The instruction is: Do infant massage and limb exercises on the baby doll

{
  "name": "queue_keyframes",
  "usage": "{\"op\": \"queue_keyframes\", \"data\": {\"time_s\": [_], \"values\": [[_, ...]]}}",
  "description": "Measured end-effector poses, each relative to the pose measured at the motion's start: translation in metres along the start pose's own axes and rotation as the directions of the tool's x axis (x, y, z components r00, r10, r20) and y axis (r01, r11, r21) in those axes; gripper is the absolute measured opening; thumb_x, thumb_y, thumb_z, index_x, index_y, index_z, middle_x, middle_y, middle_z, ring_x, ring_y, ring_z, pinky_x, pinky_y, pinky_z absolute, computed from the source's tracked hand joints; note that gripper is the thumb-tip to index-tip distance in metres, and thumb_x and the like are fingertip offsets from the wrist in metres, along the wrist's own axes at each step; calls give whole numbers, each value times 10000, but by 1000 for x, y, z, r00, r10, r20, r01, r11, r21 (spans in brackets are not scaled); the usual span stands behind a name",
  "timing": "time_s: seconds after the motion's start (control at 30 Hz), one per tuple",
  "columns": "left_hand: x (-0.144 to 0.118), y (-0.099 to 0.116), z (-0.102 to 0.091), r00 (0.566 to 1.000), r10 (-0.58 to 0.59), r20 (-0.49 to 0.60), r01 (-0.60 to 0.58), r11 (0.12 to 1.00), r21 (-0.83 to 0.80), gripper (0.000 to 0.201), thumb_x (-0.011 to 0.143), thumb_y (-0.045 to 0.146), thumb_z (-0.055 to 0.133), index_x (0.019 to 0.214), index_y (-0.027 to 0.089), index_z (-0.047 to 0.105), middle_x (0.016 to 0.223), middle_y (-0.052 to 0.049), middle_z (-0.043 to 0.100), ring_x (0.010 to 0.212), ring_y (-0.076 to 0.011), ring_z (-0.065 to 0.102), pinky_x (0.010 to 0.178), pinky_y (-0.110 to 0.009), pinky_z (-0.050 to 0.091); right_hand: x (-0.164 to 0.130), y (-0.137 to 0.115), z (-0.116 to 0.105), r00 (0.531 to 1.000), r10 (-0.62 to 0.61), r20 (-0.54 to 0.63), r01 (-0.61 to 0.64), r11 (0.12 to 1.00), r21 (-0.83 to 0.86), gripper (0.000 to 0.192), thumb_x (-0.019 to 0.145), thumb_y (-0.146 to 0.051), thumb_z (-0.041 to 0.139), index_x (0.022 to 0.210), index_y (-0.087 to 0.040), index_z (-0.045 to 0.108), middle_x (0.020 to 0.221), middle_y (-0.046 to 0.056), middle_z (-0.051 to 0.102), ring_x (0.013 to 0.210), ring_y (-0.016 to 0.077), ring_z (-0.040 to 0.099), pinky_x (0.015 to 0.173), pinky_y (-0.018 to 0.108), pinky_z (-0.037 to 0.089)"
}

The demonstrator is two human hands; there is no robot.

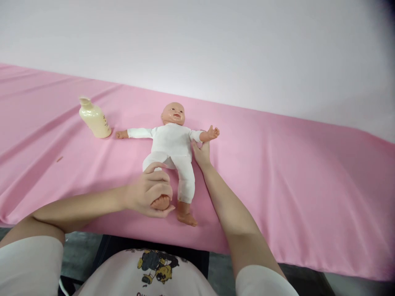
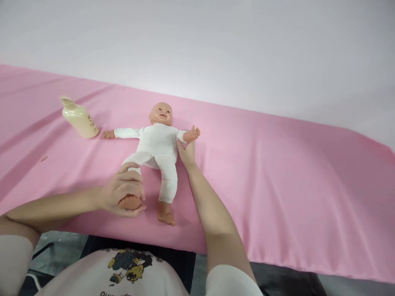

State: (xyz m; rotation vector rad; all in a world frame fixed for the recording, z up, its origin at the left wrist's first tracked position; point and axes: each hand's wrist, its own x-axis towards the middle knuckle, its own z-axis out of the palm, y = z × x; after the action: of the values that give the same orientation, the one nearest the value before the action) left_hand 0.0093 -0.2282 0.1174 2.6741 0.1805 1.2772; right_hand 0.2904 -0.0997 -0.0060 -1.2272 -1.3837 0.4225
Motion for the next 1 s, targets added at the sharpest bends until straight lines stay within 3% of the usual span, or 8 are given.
{"op": "queue_keyframes", "data": {"time_s": [0.1, 0.3, 0.4, 0.53, 0.6, 0.7, 0.83, 1.0], "values": [[1, 4, -1, 995, 75, 72, -72, 996, -43, 287, 697, 150, 622, 906, 259, 459, 691, 75, 609, 676, -152, 602, 1102, -435, 388, 1, -2, 1, 999, -23, -36, 22, 1000, -22, 627, 845, -548, 677, 1346, -218, 494, 1366, 147, 554, 1343, 303, 520, 1212, 559, 380], [-1, 7, 1, 970, 160, 181, -134, 980, -150, 303, 672, 54, 515, 862, 261, 404, 685, 46, 605, 678, -168, 605, 1058, -400, 421, 3, 2, 1, 997, -41, -65, 40, 999, -13, 538, 835, -511, 687, 1275, -251, 520, 1304, 118, 553, 1262, 301, 552, 1175, 584, 419], [-3, 3, 3, 969, 180, 170, -154, 975, -158, 297, 676, 52, 509, 862, 260, 405, 677, 52, 607, 709, -163, 627, 1134, -408, 367, 4, 5, 1, 999, -7, -50, 8, 1000, 1, 559, 831, -511, 674, 1291, -245, 500, 1328, 130, 530, 1300, 313, 525, 1181, 580, 411], [-7, -4, 6, 976, 184, 114, -166, 974, -152, 309, 673, 54, 536, 873, 260, 421, 774, 49, 685, 913, -183, 672, 1286, -487, 168, 6, 8, 1, 999, 20, -32, -20, 1000, 8, 594, 826, -480, 662, 1335, -233, 481, 1347, 141, 518, 1324, 321, 509, 1200, 590, 383], [-10, -8, 8, 987, 139, 83, -126, 981, -145, 334, 658, 55, 550, 888, 260, 421, 862, 30, 718, 1014, -209, 656, 1291, -556, 164, 6, 10, 2, 999, 24, -31, -24, 1000, 14, 611, 824, -460, 662, 1360, -236, 473, 1345, 141, 526, 1308, 321, 520, 1194, 606, 386], [-15, -14, 9, 997, -19, 70, 32, 982, -186, 355, 662, 85, 567, 933, 263, 421, 989, -13, 710, 1157, -249, 603, 1236, -635, 276, 6, 16, 3, 999, 26, -30, -25, 1000, 16, 614, 847, -448, 639, 1398, -246, 461, 1359, 141, 529, 1305, 318, 521, 1186, 620, 395], [-21, -23, 12, 981, -192, 23, 189, 928, -320, 397, 704, 113, 595, 1031, 254, 419, 1080, -80, 668, 1219, -279, 557, 1097, -596, 456, 6, 23, 5, 998, -2, -65, -1, 999, -42, 617, 875, -442, 603, 1433, -232, 442, 1318, 151, 557, 1263, 303, 554, 1144, 585, 451], [-28, -42, 18, 977, -215, 12, 193, 852, -487, 338, 731, 141, 644, 988, 235, 445, 1038, -84, 665, 1143, -266, 594, 1077, -538, 475, 4, 18, 6, 991, -123, -58, 116, 987, -112, 476, 891, -412, 583, 1313, -202, 521, 1227, 142, 615, 1191, 283, 606, 1102, 522, 483]]}}
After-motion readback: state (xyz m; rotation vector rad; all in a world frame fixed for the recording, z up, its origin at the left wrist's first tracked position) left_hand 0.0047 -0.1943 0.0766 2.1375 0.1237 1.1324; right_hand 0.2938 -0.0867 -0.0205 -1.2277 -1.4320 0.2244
